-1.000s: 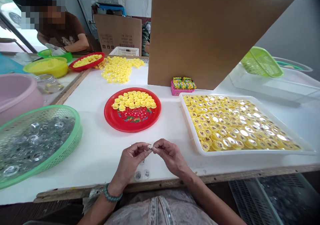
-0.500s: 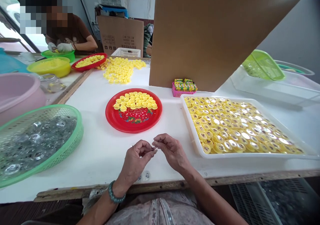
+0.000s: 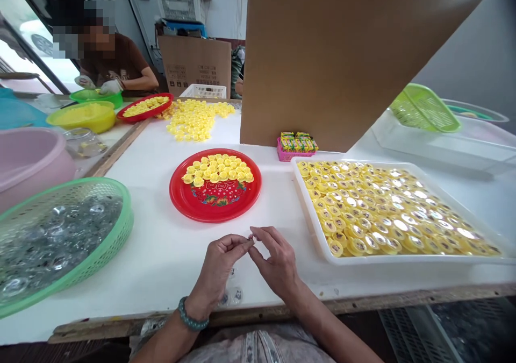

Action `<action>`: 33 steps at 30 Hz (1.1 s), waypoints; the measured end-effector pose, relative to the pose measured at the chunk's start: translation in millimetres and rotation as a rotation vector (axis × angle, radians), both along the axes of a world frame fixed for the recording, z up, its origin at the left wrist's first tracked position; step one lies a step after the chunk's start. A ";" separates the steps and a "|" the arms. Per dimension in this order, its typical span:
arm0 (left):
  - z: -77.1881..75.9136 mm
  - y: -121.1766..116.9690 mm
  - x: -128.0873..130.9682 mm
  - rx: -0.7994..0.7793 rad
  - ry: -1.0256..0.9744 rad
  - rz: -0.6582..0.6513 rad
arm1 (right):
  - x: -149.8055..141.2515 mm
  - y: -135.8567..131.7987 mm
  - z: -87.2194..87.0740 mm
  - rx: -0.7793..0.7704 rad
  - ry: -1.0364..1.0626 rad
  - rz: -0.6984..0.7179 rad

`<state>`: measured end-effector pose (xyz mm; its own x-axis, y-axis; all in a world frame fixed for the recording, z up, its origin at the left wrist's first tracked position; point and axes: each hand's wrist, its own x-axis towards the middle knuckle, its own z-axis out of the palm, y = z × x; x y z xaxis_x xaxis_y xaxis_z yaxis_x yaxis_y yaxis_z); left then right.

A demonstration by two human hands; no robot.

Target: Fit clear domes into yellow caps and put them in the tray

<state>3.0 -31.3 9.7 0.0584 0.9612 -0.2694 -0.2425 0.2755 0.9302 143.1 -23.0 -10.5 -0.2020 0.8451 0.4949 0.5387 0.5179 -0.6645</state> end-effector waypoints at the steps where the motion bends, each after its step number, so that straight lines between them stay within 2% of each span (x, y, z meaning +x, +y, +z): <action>1: -0.5 1.8 -0.2 0.003 0.027 -0.011 | 1.4 1.3 -0.9 0.009 0.003 0.016; 5: -1.5 10.3 2.1 0.026 0.099 -0.039 | 6.9 5.4 -3.5 0.036 -0.015 0.060; 11: -1.9 28.9 21.9 0.021 0.088 -0.099 | 15.2 13.9 -10.4 0.120 -0.094 -0.090; 15: -5.3 42.0 36.7 0.080 0.119 -0.169 | 25.4 22.2 -21.5 -0.004 0.022 -0.166; 18: -7.5 56.8 40.8 0.156 0.216 -0.274 | 33.9 27.4 -29.0 -0.086 0.094 -0.213; 20: -7.0 76.4 36.8 0.248 0.411 -0.300 | 38.7 29.7 -32.7 -0.097 0.108 -0.245; 21: -6.2 90.2 32.8 0.303 0.558 -0.268 | 40.6 30.4 -34.1 -0.100 0.114 -0.256; 24: -3.5 143.2 16.6 0.419 1.135 -0.106 | 43.5 30.9 -36.8 -0.106 0.137 -0.254; 26: -3.5 180.0 7.5 0.423 1.460 -0.117 | 43.6 30.2 -37.5 -0.115 0.138 -0.232; 29: -8.0 221.2 2.8 0.411 1.623 -0.197 | 43.3 28.7 -38.4 -0.123 0.126 -0.208; 33: -18.1 242.3 8.1 0.407 1.682 -0.279 | 44.7 27.4 -40.9 -0.112 0.125 -0.190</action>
<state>11.1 211.0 -8.4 0.1544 0.9876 0.0290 0.9813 -0.1567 0.1117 187.9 4.4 -51.4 0.0228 0.9130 0.4074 0.5294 0.3346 -0.7796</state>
